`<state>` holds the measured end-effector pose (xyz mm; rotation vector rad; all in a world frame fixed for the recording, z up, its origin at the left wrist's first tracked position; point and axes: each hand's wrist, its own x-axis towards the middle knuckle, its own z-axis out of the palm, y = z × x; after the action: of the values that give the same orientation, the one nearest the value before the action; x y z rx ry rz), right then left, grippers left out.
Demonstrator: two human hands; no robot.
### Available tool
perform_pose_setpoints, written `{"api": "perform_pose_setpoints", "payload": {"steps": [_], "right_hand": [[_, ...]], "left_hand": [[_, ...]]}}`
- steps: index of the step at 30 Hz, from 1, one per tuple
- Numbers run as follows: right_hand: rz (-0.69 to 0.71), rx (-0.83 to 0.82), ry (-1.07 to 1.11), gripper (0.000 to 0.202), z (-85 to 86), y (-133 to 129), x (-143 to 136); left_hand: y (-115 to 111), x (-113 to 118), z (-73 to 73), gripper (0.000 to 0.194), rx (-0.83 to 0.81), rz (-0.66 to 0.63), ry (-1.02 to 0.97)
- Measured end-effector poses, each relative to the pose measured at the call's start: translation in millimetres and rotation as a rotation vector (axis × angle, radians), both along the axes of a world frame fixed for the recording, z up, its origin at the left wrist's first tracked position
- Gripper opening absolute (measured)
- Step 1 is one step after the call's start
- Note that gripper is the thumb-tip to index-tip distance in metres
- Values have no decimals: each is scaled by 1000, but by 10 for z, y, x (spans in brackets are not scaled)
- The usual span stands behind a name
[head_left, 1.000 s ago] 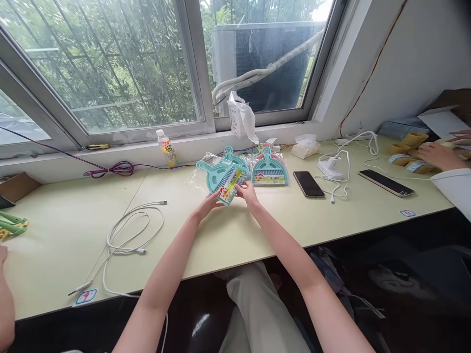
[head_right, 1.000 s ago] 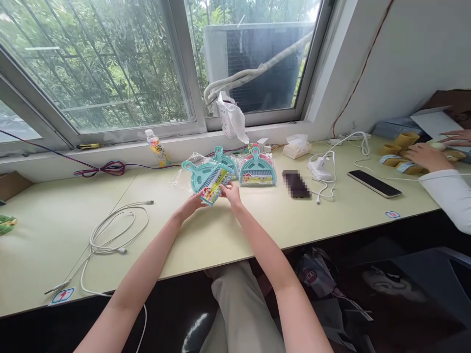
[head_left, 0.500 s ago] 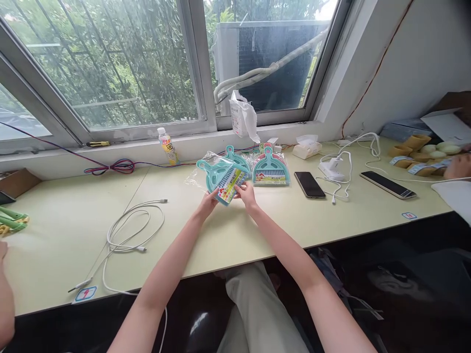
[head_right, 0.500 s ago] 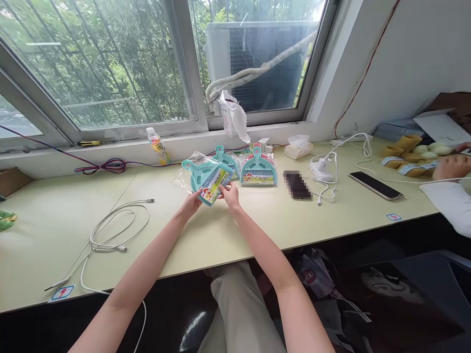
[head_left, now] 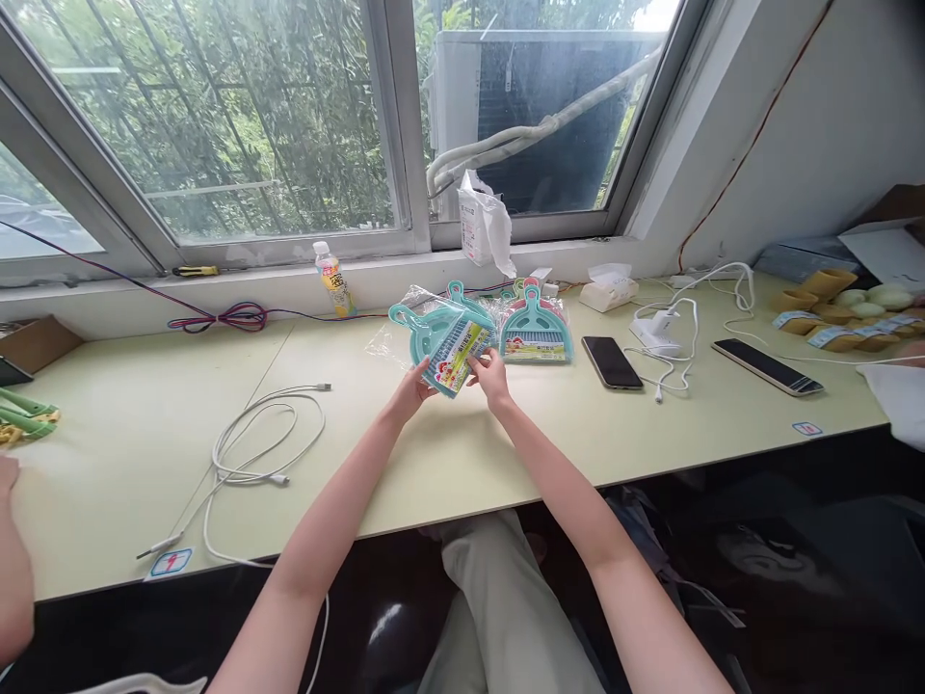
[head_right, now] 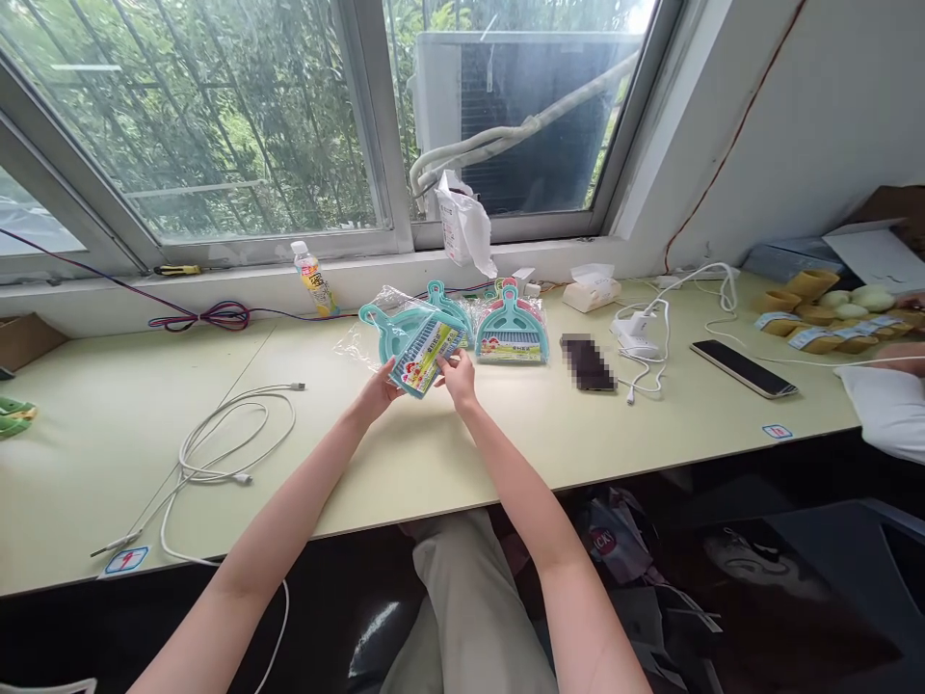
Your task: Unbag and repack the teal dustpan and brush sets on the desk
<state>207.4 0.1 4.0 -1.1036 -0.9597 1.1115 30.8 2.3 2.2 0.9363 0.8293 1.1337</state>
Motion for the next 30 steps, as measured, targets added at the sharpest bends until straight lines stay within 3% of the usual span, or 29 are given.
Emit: {"api": "perform_pose_setpoints", "payload": {"steps": [7,16,20,23,26,28,30], "right_hand": [[162,-13,43,37,51,27,89],[1,-40,61,30,-67,63,21],[-11,-39,88,24,-86,67,4],[-32,-34,97,25,-89,66,13],[-64,-38,87,27,-98,68,33],[-74,-38,76,28,-105,69,45],[-70,-30,72,30,-110,68,49]], "left_hand": [[-19,-42,-19,45,-18,-49,49],[12,140,-228,47,-23,-103,36],[5,196,-237,54,-29,-110,-3],[-31,207,-186,68,33,40,42],[-85,173,-115,93,99,444,203],[-126,132,-56,96,279,695,370],[-166,99,9,85,535,727,512]]}}
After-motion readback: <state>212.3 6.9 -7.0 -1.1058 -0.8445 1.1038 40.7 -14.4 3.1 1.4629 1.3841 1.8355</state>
